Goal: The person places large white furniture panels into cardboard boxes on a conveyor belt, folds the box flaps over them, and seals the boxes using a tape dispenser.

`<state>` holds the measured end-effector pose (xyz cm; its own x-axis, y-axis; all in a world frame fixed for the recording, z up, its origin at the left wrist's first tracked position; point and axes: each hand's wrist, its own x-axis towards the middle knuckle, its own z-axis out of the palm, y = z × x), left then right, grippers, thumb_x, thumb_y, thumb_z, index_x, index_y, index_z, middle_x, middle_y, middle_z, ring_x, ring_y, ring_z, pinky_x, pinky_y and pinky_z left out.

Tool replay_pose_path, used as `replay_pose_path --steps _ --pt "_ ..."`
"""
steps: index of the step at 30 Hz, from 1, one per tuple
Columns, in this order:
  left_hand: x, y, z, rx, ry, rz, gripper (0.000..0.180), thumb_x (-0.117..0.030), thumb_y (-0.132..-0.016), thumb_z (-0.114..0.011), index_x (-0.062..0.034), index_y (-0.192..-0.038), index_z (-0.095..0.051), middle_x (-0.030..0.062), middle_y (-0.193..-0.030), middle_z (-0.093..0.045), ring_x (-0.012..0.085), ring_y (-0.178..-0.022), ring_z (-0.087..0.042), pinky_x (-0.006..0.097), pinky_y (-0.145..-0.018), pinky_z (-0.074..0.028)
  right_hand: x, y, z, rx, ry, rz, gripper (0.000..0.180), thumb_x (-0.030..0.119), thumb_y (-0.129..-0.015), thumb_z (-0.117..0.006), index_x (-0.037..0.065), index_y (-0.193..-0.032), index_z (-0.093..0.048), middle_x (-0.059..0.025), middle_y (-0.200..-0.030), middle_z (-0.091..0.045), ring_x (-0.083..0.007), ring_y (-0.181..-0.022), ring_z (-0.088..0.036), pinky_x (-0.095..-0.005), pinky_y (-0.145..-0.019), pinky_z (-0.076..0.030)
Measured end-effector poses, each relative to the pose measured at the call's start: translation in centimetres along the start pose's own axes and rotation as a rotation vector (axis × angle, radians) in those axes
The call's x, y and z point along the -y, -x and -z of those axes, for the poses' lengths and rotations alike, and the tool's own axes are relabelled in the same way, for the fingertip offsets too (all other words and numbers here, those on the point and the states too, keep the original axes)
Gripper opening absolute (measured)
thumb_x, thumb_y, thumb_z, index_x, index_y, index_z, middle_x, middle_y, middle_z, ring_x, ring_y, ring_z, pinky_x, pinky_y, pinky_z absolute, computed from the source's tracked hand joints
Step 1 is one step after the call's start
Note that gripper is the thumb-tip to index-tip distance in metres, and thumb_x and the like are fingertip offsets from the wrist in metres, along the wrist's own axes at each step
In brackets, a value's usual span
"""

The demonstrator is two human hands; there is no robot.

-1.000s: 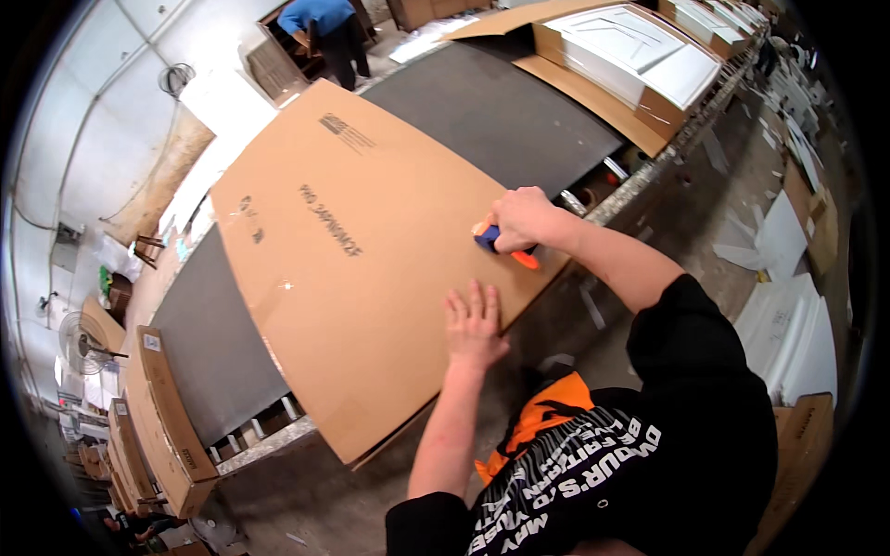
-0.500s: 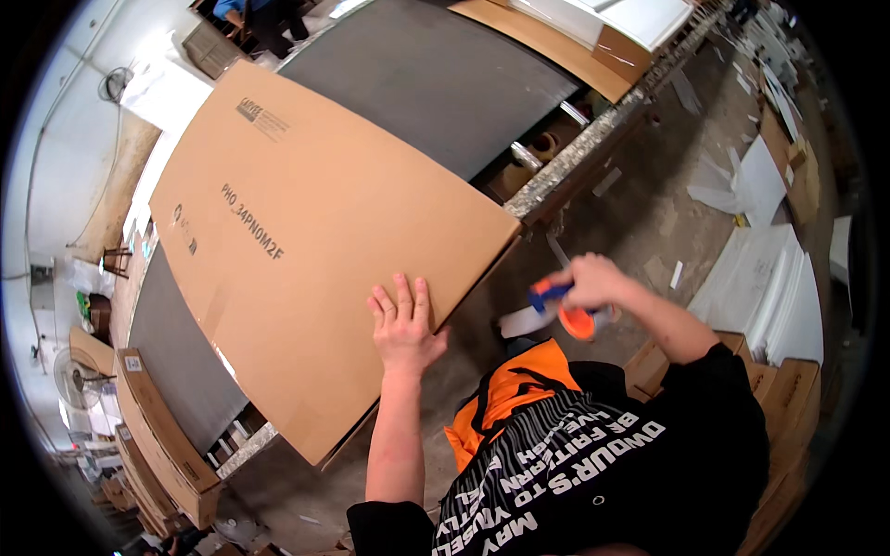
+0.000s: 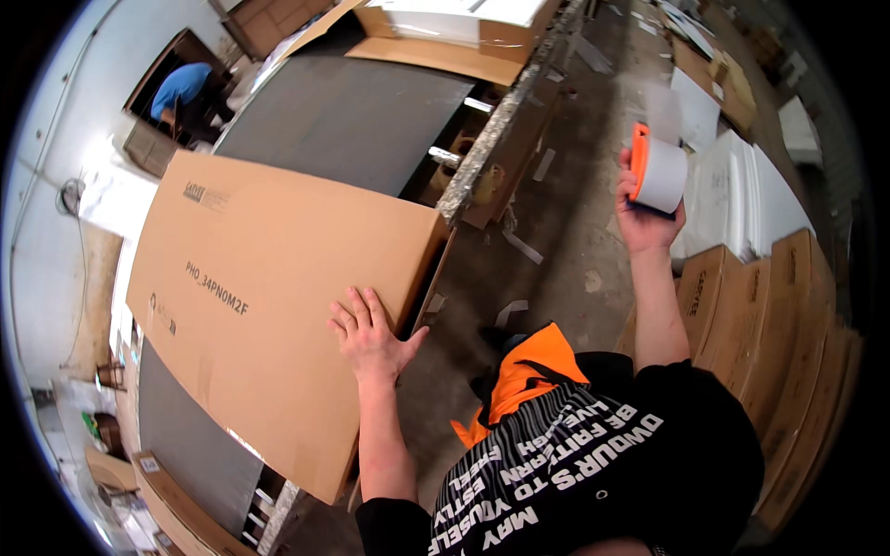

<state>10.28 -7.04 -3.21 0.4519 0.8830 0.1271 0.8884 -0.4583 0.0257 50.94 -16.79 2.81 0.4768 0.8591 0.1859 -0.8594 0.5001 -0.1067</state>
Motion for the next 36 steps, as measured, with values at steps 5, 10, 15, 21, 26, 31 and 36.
replay_pose_path --steps 5,10,15,21,26,31,36 --pt "-5.3 2.7 -1.9 -0.130 0.329 -0.411 0.094 -0.057 -0.077 -0.070 -0.0005 -0.145 -0.037 0.0256 -0.142 -0.044 0.0433 -0.133 -0.039 0.060 -0.111 -0.026 -1.8 8.6 1.2 -0.386 0.450 -0.077 0.049 0.028 -0.083 -0.060 0.012 -0.129 -0.055 -0.0071 -0.124 -0.061 -0.0240 -0.113 -0.058 -0.0408 -0.095 -0.048" --pt "-15.0 3.9 -3.6 0.729 2.318 0.287 0.059 -0.037 -0.098 -0.055 0.0072 -0.136 -0.046 0.0184 -0.127 -0.061 0.0235 -0.112 -0.061 0.036 -0.101 -0.045 -3.8 11.4 2.0 -0.067 0.709 -0.436 0.061 0.018 -0.091 -0.065 -0.006 -0.141 -0.039 -0.0156 -0.129 -0.057 -0.0198 -0.115 -0.058 -0.0350 -0.100 -0.046" --pt "-18.3 1.4 -2.4 0.872 2.515 0.379 0.047 -0.031 -0.096 -0.054 0.0030 -0.129 -0.051 0.0163 -0.120 -0.063 0.0281 -0.108 -0.063 0.044 -0.097 -0.051 -1.4 7.4 3.1 0.066 1.035 -0.529 0.071 0.015 -0.079 -0.081 -0.003 -0.139 -0.047 -0.0108 -0.129 -0.058 -0.0172 -0.117 -0.055 -0.0323 -0.102 -0.043" --pt "-26.2 -4.2 -3.5 0.667 2.439 0.569 0.048 -0.026 -0.094 -0.059 0.0035 -0.130 -0.048 0.0157 -0.124 -0.060 0.0263 -0.107 -0.064 0.040 -0.090 -0.055 8.4 0.5 8.2 0.068 1.648 -0.231 0.055 0.022 -0.070 -0.085 0.001 -0.117 -0.065 -0.0123 -0.106 -0.067 -0.0192 -0.093 -0.064 -0.0305 -0.085 -0.051" --pt "-34.1 -10.0 -3.9 0.561 2.258 0.659 0.045 -0.031 -0.099 -0.054 0.0033 -0.127 -0.049 0.0149 -0.128 -0.058 0.0256 -0.116 -0.059 0.042 -0.103 -0.045 9.8 -0.7 7.9 0.140 2.106 -0.004 0.090 0.050 -0.059 -0.086 -0.001 -0.126 -0.055 -0.0132 -0.102 -0.064 -0.0317 -0.093 -0.059 -0.0446 -0.091 -0.046" --pt "-37.5 -13.8 -5.2 0.539 2.121 0.684 0.040 -0.030 -0.103 -0.043 -0.0002 -0.129 -0.049 0.0145 -0.129 -0.057 0.0249 -0.118 -0.057 0.042 -0.104 -0.044 13.4 -5.8 10.5 0.031 1.747 -0.401 0.079 0.039 -0.054 -0.086 0.003 -0.117 -0.056 -0.0154 -0.100 -0.061 -0.0343 -0.098 -0.057 -0.0442 -0.087 -0.045" --pt "-34.5 -18.1 -8.6 0.242 2.066 1.222 0.044 -0.032 -0.105 -0.028 -0.0072 -0.137 -0.046 0.0110 -0.135 -0.054 0.0301 -0.122 -0.054 0.047 -0.103 -0.043 22.2 -10.4 14.8 -0.493 0.976 0.088 0.070 0.014 -0.066 -0.081 0.004 -0.126 -0.046 -0.0071 -0.113 -0.059 -0.0160 -0.101 -0.057 -0.0323 -0.089 -0.049"
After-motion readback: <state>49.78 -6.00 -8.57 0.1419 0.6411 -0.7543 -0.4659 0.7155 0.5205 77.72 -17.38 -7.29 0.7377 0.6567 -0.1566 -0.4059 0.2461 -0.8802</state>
